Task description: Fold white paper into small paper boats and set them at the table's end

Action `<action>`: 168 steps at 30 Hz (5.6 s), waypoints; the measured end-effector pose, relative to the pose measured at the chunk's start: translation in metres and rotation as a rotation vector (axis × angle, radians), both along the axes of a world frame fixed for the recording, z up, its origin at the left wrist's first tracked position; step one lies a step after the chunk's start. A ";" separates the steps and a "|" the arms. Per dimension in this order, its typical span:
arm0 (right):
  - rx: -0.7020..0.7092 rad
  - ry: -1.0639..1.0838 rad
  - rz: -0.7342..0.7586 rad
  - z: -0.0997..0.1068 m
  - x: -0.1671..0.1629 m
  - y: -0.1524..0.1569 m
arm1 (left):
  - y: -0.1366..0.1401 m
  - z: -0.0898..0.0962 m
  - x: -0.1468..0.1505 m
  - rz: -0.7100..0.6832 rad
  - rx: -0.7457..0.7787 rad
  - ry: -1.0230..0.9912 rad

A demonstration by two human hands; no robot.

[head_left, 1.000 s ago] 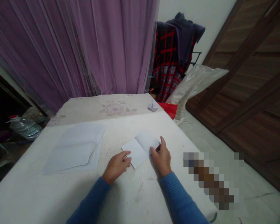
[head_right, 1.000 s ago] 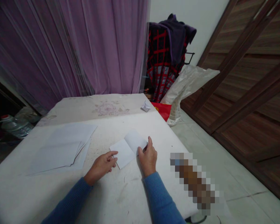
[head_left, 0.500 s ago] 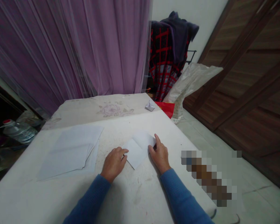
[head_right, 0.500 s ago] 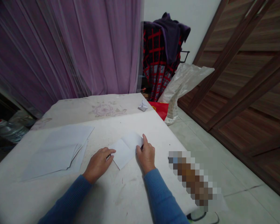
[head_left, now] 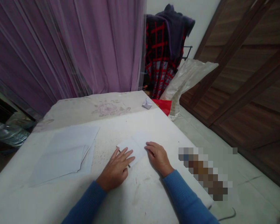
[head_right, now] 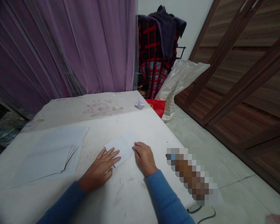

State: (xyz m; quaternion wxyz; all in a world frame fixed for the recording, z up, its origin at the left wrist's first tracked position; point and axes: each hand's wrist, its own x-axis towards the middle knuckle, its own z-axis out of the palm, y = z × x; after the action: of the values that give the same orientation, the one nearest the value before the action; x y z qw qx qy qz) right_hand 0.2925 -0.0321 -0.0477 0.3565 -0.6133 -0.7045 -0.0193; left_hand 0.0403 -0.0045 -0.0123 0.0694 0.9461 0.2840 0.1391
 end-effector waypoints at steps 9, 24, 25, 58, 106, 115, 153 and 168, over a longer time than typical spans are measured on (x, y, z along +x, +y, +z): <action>0.029 0.095 0.045 0.002 0.000 -0.010 | 0.016 -0.016 0.015 -0.044 -0.077 -0.118; -0.096 0.121 -0.013 0.010 -0.014 -0.027 | 0.025 -0.003 0.034 0.070 -0.170 -0.246; -0.104 0.124 -0.016 0.010 -0.015 -0.027 | 0.027 -0.002 0.035 0.100 -0.185 -0.241; -0.129 0.029 -0.092 0.024 -0.035 -0.024 | 0.057 0.021 0.065 0.500 -0.311 0.169; -0.051 0.202 -0.149 0.013 -0.028 -0.022 | -0.004 -0.015 0.047 0.083 0.084 0.038; -0.080 0.213 -0.136 0.015 -0.028 -0.023 | -0.003 -0.014 0.048 0.082 0.115 0.051; -0.040 0.046 -0.032 0.016 -0.027 -0.026 | 0.000 -0.030 0.046 0.087 0.242 -0.154; -0.028 -0.037 0.007 0.017 -0.020 -0.041 | -0.001 -0.030 0.045 0.090 0.263 -0.092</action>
State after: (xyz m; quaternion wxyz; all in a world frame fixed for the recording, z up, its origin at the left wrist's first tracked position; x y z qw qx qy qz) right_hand 0.2724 -0.0733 -0.0304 0.3350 -0.6155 -0.7132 -0.0195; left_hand 0.0849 -0.0053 -0.0425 -0.0487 0.9260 0.3017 0.2215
